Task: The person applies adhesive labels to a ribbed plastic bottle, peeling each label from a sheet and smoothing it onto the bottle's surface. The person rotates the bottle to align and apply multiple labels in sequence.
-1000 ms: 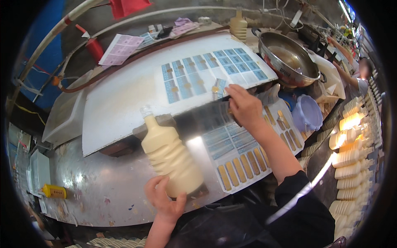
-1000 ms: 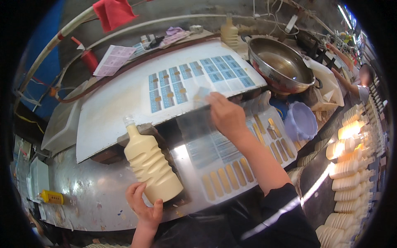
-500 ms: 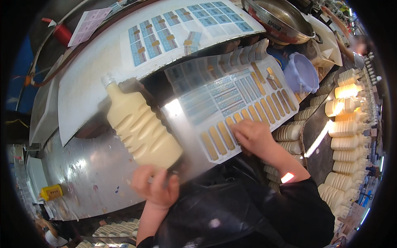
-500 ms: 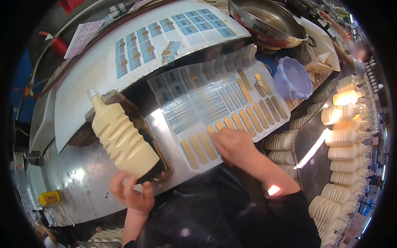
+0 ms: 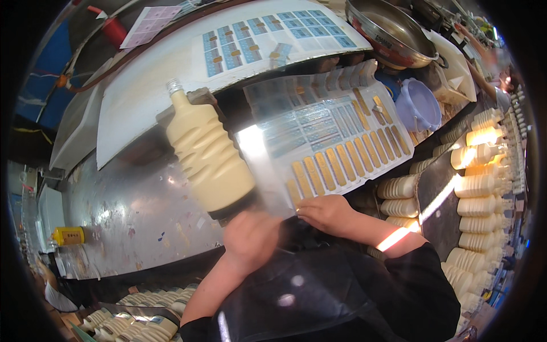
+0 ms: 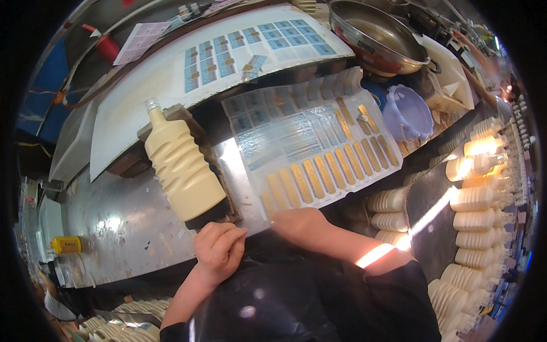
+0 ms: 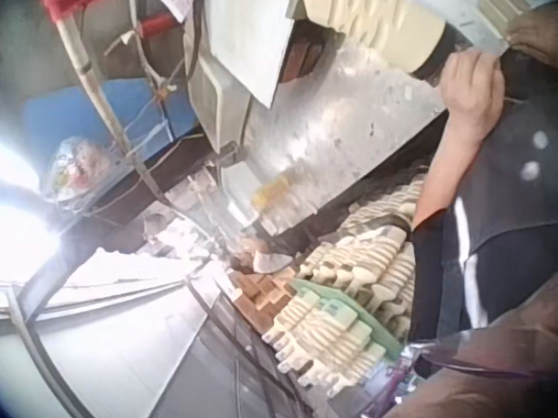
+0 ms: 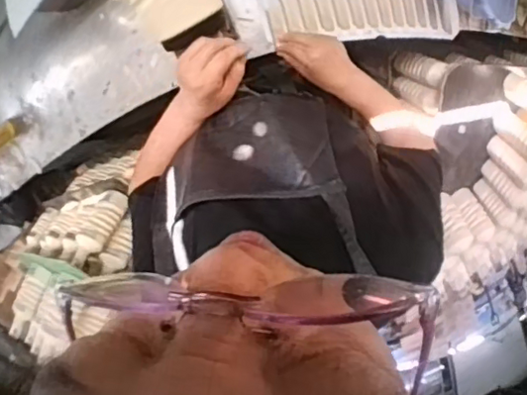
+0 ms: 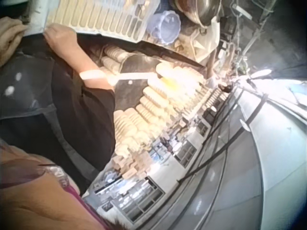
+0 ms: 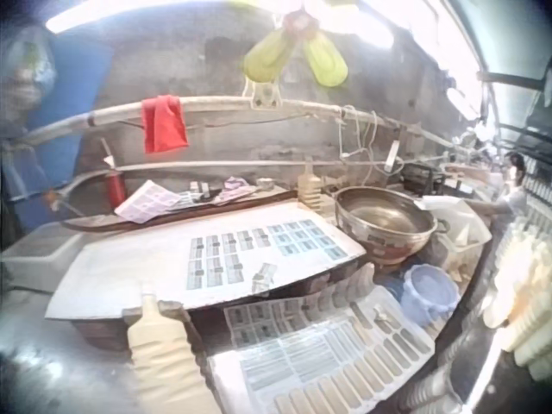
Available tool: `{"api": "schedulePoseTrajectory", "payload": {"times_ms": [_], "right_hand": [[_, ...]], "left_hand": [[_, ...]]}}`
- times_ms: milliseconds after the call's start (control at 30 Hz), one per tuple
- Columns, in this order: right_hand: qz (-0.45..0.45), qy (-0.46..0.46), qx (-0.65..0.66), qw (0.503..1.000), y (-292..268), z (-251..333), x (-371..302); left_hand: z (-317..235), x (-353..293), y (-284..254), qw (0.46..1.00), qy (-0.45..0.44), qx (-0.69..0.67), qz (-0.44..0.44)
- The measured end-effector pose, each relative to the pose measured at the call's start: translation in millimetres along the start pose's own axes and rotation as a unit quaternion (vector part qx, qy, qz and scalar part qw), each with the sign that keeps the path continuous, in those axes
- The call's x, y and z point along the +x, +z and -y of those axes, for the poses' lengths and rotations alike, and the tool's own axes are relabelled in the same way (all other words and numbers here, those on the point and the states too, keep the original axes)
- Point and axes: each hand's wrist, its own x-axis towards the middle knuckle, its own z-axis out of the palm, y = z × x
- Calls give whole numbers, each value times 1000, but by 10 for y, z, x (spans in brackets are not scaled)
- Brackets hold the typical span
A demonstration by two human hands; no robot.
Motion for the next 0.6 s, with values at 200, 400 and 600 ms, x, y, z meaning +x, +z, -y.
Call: {"api": "schedulePoseTrajectory", "payload": {"times_ms": [200, 400, 600], "right_hand": [[-47, 278, 403, 871, -366, 272, 568], [-93, 171, 385, 902, -676, 606, 957], [-99, 188, 385, 898, -756, 553, 1320]], "left_hand": [[-153, 289, -65, 992, -86, 89, -32], [-101, 508, -181, 979, -122, 142, -85], [65, 474, -340, 953, -249, -22, -170]]}}
